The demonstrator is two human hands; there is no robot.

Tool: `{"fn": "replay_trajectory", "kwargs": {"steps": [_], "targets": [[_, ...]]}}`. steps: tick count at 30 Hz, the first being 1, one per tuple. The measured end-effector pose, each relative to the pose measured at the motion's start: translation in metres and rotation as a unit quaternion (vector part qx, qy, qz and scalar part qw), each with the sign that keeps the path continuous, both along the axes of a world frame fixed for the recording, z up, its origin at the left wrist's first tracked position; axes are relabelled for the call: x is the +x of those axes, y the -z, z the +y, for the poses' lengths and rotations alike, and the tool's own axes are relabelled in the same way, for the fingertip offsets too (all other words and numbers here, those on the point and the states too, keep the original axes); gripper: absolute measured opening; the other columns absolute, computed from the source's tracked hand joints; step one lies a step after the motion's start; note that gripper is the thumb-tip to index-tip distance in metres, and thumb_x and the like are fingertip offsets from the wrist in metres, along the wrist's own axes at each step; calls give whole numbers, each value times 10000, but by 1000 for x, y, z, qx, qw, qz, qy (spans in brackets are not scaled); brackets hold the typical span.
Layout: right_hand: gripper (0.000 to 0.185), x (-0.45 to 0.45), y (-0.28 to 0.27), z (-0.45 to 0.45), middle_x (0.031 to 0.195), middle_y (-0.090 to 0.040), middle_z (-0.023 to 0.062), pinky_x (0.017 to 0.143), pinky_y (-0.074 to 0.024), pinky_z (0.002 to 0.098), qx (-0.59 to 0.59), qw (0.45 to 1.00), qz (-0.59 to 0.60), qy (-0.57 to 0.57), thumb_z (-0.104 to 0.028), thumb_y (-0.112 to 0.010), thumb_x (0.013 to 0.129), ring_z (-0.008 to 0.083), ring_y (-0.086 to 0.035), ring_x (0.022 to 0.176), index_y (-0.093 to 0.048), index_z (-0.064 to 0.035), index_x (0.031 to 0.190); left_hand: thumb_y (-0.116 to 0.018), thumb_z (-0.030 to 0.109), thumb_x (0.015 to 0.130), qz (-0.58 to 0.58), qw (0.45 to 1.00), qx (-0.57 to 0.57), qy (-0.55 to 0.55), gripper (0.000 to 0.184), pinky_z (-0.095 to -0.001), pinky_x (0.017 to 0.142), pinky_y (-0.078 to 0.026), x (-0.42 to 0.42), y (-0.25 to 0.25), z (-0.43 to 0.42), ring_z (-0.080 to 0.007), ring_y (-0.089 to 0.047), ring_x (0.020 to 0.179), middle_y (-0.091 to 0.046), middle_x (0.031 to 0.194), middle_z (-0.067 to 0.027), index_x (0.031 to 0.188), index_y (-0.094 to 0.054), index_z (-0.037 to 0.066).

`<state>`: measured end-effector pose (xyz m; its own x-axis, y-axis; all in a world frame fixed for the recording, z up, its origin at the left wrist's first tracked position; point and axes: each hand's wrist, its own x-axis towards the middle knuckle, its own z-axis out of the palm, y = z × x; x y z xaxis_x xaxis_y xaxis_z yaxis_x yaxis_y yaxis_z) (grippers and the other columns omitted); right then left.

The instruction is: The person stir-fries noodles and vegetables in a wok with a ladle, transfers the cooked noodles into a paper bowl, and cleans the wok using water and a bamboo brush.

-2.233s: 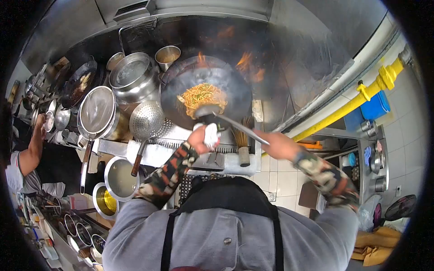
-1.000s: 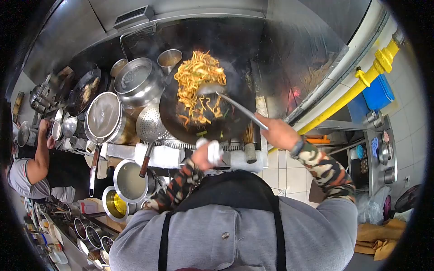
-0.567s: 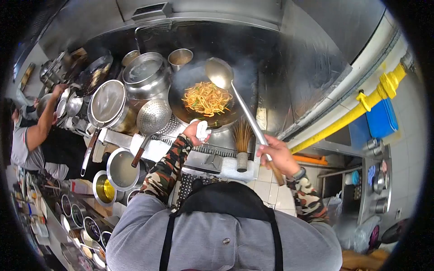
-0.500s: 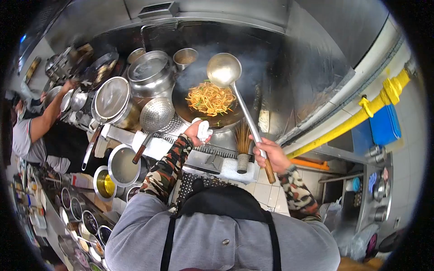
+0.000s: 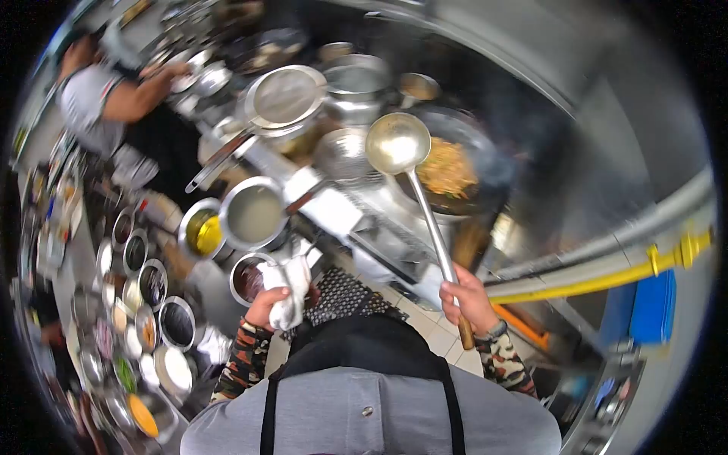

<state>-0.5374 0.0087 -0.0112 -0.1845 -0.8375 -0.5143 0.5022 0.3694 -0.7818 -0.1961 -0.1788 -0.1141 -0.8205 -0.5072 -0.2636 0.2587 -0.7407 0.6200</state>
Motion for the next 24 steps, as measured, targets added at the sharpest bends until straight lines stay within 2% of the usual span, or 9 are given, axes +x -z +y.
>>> {"fn": "replay_trajectory", "kwargs": {"steps": [3, 7, 11, 13, 15, 18, 21, 23, 24], "targets": [[494, 69, 3, -39, 641, -427, 8, 314, -302, 221, 43, 992, 9, -122, -84, -539, 898, 75, -381, 380, -385, -130, 1365, -590, 68, 811, 27, 998, 1, -56, 525, -414, 895, -503, 61, -15, 9, -292, -596, 1068, -565, 1198, -212, 1299, -418, -21], [417, 191, 11, -136, 654, -439, 3, 329, -314, 220, 91, 955, 49, -277, -95, -549, 904, 76, -380, 380, -417, -105, 1300, -594, 75, 810, 171, 976, 95, -100, 582, -469, 943, -474, 135, -41, 15, -343, -523, 1183, -518, 1263, -229, 1337, -366, -23], [331, 299, 89, -249, 564, -465, -1, 362, -358, 251, 0, 877, 272, -396, -53, -527, 869, 94, -443, 391, -546, -51, 1199, -617, 88, 790, 228, 961, 100, -120, 553, -461, 875, -507, 201, -12, 33, -318, -599, 1031, -577, 1158, -197, 1290, -406, -22], [349, 339, 131, -294, 597, -568, 75, 427, -437, 291, -40, 857, 315, -407, -91, -570, 813, 164, -535, 442, -578, -26, 1156, -649, 130, 740, 204, 959, 85, -179, 667, -416, 783, -516, 223, -21, 42, -246, -586, 851, -573, 961, -124, 1321, -368, -39], [445, 368, 170, -330, 670, -630, 156, 535, -503, 337, -90, 765, 461, -440, -129, -600, 761, 251, -607, 530, -554, 44, 1169, -669, 152, 735, 228, 947, 77, -214, 696, -402, 769, -514, 246, -15, 52, -234, -573, 834, -562, 951, -107, 1326, -359, -44], [364, 384, 247, -356, 601, -586, 119, 398, -431, 330, -124, 740, 516, -412, -94, -596, 777, 204, -562, 441, -554, 46, 1110, -687, 143, 742, 272, 911, 99, -294, 582, -395, 748, -524, 269, -3, 75, -249, -593, 853, -579, 971, -127, 1241, -429, -9], [321, 401, 250, -357, 577, -575, 120, 352, -406, 332, -34, 745, 519, -418, -67, -598, 774, 198, -560, 422, -548, 90, 1049, -684, 181, 734, 248, 904, 78, -341, 561, -387, 751, -508, 285, -1, 97, -231, -565, 841, -562, 953, -103, 1211, -449, 6], [224, 411, 217, -351, 582, -559, 108, 337, -391, 327, -5, 739, 496, -456, -59, -597, 792, 182, -529, 405, -531, 74, 960, -677, 176, 733, 220, 903, 84, -358, 557, -389, 754, -513, 292, 3, 106, -234, -570, 847, -567, 959, -108, 1216, -450, 16], [185, 408, 217, -348, 590, -542, 93, 332, -383, 317, 33, 786, 423, -450, -58, -591, 805, 170, -503, 393, -509, 45, 935, -677, 176, 733, 219, 904, 81, -357, 557, -389, 754, -513, 292, 5, 108, -234, -570, 847, -567, 959, -108, 1216, -450, 16]]}}
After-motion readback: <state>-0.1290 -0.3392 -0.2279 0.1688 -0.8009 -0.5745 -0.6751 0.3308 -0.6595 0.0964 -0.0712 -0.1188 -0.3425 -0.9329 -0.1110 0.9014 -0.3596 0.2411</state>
